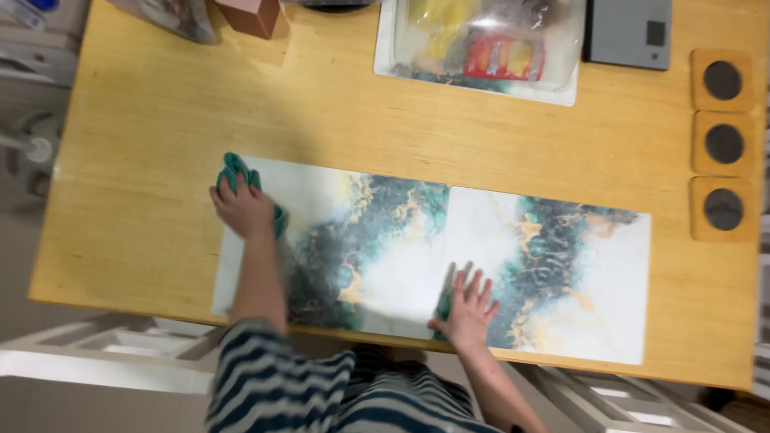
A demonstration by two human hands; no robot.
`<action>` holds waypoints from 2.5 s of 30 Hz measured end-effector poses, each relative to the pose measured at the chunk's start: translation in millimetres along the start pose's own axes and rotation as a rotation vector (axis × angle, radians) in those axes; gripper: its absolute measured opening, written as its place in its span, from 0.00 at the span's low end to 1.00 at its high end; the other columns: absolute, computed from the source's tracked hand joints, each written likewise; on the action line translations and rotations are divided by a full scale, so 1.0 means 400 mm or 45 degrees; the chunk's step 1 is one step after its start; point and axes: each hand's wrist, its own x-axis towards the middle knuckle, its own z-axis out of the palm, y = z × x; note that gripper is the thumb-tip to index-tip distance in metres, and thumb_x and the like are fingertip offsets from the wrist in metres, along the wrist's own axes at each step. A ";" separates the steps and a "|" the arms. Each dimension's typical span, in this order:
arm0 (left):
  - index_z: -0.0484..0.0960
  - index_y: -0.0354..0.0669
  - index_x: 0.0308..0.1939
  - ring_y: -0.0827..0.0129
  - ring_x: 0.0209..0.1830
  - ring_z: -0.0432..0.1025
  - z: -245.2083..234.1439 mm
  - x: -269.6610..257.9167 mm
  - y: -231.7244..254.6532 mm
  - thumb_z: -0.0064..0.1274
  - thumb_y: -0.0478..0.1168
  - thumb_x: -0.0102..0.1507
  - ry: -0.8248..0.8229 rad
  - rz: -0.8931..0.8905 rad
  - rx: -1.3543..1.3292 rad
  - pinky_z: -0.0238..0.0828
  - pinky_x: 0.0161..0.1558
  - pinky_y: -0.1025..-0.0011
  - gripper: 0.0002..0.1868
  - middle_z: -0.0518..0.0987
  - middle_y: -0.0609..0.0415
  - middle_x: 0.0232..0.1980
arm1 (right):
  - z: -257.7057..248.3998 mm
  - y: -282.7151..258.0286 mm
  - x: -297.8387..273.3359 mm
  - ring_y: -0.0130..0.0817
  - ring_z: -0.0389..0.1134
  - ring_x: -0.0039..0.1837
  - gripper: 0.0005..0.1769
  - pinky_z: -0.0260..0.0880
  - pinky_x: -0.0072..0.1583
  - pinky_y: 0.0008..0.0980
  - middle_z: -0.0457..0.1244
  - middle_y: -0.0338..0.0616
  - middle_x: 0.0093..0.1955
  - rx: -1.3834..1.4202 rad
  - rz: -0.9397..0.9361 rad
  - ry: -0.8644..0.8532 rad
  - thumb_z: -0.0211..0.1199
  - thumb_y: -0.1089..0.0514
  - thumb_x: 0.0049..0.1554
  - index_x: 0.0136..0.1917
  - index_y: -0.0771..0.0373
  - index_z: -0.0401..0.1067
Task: The person rinses a cloth in a sink, walks to a table, and wipes the tabletop. They move and wipe placemats, coasters, a scale, and other items to clean the surface underneath before rearranging them.
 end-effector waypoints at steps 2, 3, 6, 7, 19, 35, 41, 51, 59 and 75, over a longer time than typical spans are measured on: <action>0.83 0.40 0.55 0.37 0.62 0.65 0.083 0.014 0.049 0.46 0.42 0.64 0.022 -0.112 0.178 0.61 0.60 0.44 0.19 0.75 0.36 0.63 | -0.002 -0.005 -0.008 0.62 0.24 0.85 0.82 0.32 0.76 0.72 0.25 0.58 0.86 0.041 0.032 0.004 0.84 0.36 0.32 0.83 0.49 0.32; 0.80 0.37 0.59 0.40 0.62 0.68 0.174 -0.026 0.096 0.45 0.42 0.70 -0.031 -0.140 -0.043 0.62 0.64 0.47 0.17 0.76 0.38 0.63 | -0.004 -0.002 -0.010 0.62 0.24 0.85 0.82 0.33 0.76 0.72 0.25 0.58 0.86 0.045 0.054 0.017 0.85 0.36 0.31 0.83 0.49 0.33; 0.76 0.35 0.63 0.43 0.62 0.69 0.190 -0.186 0.416 0.46 0.41 0.69 -0.207 0.101 -0.383 0.63 0.65 0.49 0.20 0.75 0.39 0.63 | -0.011 -0.004 -0.001 0.63 0.25 0.85 0.82 0.34 0.76 0.73 0.26 0.59 0.86 0.044 0.091 0.021 0.85 0.36 0.31 0.83 0.49 0.33; 0.75 0.35 0.63 0.43 0.62 0.68 0.130 -0.259 0.560 0.48 0.40 0.61 -0.328 0.362 -0.492 0.62 0.62 0.48 0.26 0.74 0.37 0.63 | -0.012 -0.005 0.003 0.64 0.26 0.85 0.82 0.35 0.75 0.73 0.27 0.59 0.86 0.031 0.099 0.006 0.85 0.36 0.31 0.83 0.49 0.33; 0.82 0.52 0.57 0.45 0.69 0.63 -0.066 -0.069 -0.092 0.54 0.41 0.60 -0.268 -0.074 0.423 0.61 0.53 0.37 0.19 0.75 0.43 0.65 | 0.052 0.041 -0.016 0.65 0.27 0.85 0.77 0.36 0.73 0.78 0.29 0.60 0.86 0.038 -0.057 0.151 0.83 0.34 0.32 0.83 0.45 0.40; 0.82 0.54 0.54 0.46 0.67 0.61 -0.366 -0.840 0.361 0.57 0.44 0.57 -0.731 0.865 -0.312 0.57 0.61 0.40 0.20 0.71 0.49 0.70 | 0.072 0.160 -0.123 0.67 0.30 0.84 0.59 0.41 0.73 0.75 0.33 0.59 0.86 0.206 -0.098 0.479 0.77 0.44 0.44 0.82 0.44 0.49; 0.85 0.54 0.54 0.49 0.62 0.69 -0.421 -0.813 0.085 0.57 0.37 0.55 -1.033 -0.017 -0.548 0.69 0.63 0.56 0.22 0.74 0.45 0.64 | 0.113 0.181 -0.352 0.69 0.39 0.82 0.39 0.46 0.77 0.60 0.43 0.62 0.82 0.539 -0.304 0.764 0.73 0.51 0.51 0.73 0.51 0.64; 0.72 0.34 0.67 0.51 0.63 0.73 -0.745 -0.713 0.475 0.45 0.47 0.65 -1.750 -1.489 -2.625 0.68 0.65 0.57 0.30 0.77 0.42 0.66 | 0.162 0.290 -0.676 0.47 0.61 0.76 0.07 0.65 0.68 0.41 0.65 0.48 0.67 1.301 -0.332 0.641 0.69 0.57 0.56 0.48 0.60 0.79; 0.77 0.45 0.59 0.58 0.55 0.70 -0.656 -0.856 0.976 0.57 0.41 0.63 -1.871 -0.454 -2.233 0.69 0.58 0.60 0.19 0.75 0.50 0.55 | -0.002 0.813 -0.876 0.46 0.64 0.72 0.06 0.65 0.69 0.40 0.66 0.45 0.64 1.326 -0.296 1.101 0.73 0.63 0.51 0.43 0.61 0.78; 0.78 0.48 0.49 0.57 0.51 0.75 -0.445 -1.143 1.860 0.60 0.37 0.62 -1.348 0.761 -1.147 0.71 0.54 0.64 0.13 0.80 0.51 0.48 | -0.165 1.670 -0.665 0.38 0.68 0.64 0.08 0.70 0.62 0.36 0.64 0.43 0.64 1.134 -0.200 1.031 0.68 0.58 0.58 0.51 0.59 0.78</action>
